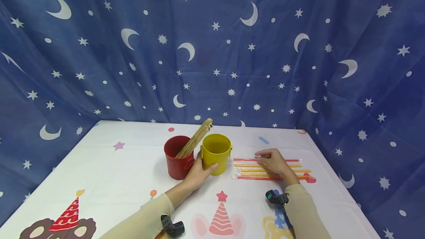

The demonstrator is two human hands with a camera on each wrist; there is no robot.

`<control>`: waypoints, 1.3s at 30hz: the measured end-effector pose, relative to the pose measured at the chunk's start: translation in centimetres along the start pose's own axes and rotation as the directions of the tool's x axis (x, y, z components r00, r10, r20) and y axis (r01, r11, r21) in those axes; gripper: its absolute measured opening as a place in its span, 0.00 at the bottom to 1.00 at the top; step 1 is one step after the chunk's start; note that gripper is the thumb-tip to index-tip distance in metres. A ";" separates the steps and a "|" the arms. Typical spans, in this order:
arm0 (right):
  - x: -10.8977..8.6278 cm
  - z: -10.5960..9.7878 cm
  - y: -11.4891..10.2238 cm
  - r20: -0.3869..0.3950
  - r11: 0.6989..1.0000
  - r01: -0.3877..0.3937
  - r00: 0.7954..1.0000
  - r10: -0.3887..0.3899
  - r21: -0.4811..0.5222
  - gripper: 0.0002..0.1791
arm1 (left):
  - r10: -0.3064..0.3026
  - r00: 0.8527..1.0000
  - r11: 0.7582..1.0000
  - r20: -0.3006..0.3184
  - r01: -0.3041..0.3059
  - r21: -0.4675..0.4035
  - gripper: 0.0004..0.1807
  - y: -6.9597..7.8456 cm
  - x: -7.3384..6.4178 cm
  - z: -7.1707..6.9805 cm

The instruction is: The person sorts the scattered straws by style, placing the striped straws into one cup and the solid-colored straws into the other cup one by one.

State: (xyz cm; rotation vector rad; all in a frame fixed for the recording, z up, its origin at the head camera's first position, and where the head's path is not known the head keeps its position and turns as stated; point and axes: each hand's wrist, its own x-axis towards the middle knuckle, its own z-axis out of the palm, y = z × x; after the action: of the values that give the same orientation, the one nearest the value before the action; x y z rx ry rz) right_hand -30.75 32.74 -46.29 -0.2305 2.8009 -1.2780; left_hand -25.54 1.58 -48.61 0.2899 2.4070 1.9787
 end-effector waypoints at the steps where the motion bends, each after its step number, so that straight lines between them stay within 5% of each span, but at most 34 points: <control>1: 0.0 0.1 0.0 -0.002 1.000 -0.010 1.000 0.010 -0.010 0.15 | 0.004 1.000 1.000 0.001 -0.004 -0.001 0.48 0.0 0.0 0.0; 15: 0.2 0.7 0.0 -0.046 0.995 -0.050 0.998 0.046 -0.089 0.10 | 0.016 1.000 1.000 0.012 -0.016 -0.021 0.48 0.1 0.0 -0.1; 27: 0.1 0.9 0.2 -0.008 0.999 -0.018 1.000 0.018 -0.036 0.09 | 0.002 1.000 1.000 0.001 -0.002 0.000 0.48 0.3 -0.2 0.0; 33: 0.3 0.7 -0.3 -0.101 0.995 0.029 0.994 -0.039 -0.094 0.07 | 0.000 1.000 1.000 0.001 0.000 -0.004 0.47 0.0 0.1 -0.1; 39: 0.1 0.1 -0.9 -0.231 0.988 0.110 0.964 -0.133 -0.110 0.07 | 0.007 1.000 1.000 0.002 -0.007 -0.012 0.48 0.1 0.1 -0.1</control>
State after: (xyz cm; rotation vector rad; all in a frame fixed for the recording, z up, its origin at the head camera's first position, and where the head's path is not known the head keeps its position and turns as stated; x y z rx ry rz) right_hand -30.72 32.05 -45.70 -0.2757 3.1006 -1.2742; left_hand -25.63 1.54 -48.50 0.2999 2.3954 1.9941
